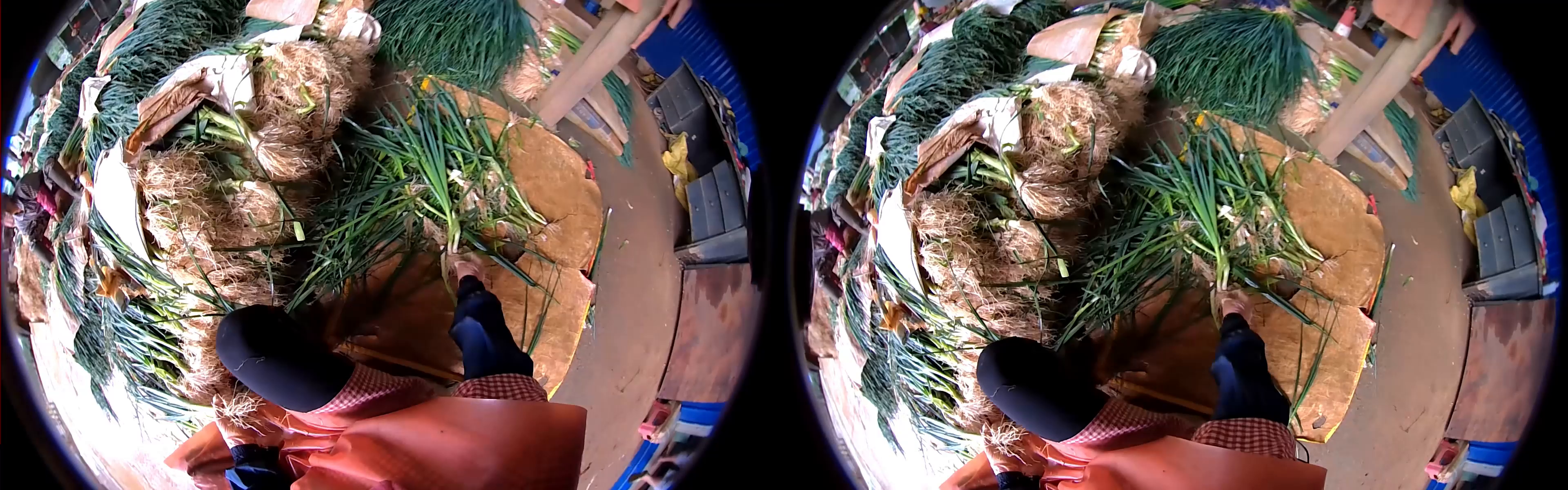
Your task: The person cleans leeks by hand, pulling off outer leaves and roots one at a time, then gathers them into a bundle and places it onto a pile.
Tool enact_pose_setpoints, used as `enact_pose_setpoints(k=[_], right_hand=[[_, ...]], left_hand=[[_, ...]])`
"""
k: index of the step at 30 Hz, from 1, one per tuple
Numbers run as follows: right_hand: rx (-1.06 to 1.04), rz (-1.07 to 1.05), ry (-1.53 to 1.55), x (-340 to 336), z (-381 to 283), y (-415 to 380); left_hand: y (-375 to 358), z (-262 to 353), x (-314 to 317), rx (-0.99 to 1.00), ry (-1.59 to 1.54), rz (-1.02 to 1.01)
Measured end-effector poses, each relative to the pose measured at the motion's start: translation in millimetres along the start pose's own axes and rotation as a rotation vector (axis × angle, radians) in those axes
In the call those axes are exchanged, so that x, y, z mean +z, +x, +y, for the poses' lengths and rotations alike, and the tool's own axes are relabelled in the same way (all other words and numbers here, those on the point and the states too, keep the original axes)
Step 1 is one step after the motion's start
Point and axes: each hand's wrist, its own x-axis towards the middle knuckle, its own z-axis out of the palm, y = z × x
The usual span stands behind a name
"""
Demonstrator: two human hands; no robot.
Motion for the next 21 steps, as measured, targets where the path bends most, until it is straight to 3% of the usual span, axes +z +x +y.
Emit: enact_pose_setpoints(k=[2,3,5,10,13,14,15,17,19,21], right_hand=[[-0.031,-0.128,-0.591,24,-1,36],[0.018,-0.064,-0.493,33,1,39],[-0.228,-0.202,-0.765,44,7,45],[0.044,0.028,-0.095,2,-42,1],[-0.022,-0.040,1.077,3,-20,-8],[-0.201,0.045,0.932,-4,-22,-18],[-0.170,0.118,0.967,-15,-27,-25],[0.177,0.024,1.342,-85,-81,-68],[0.071,-0.235,1.576,-125,-67,-67],[-0.157,-0.279,1.781,-167,-60,-80]], left_hand=[[-7,-6,4,-0.029,0.026,0.015],[-10,-8,5,-0.039,0.038,0.024],[-15,-13,7,-0.056,0.050,0.034],[-21,-20,7,-0.056,0.074,0.033],[-16,-23,9,-0.046,0.092,0.010],[-11,-24,12,-0.035,0.102,-0.010],[-6,-25,16,-0.023,0.110,-0.027],[7,-26,19,0.009,0.111,-0.068],[18,-25,21,0.044,0.127,-0.115],[31,-26,30,0.072,0.136,-0.171]])
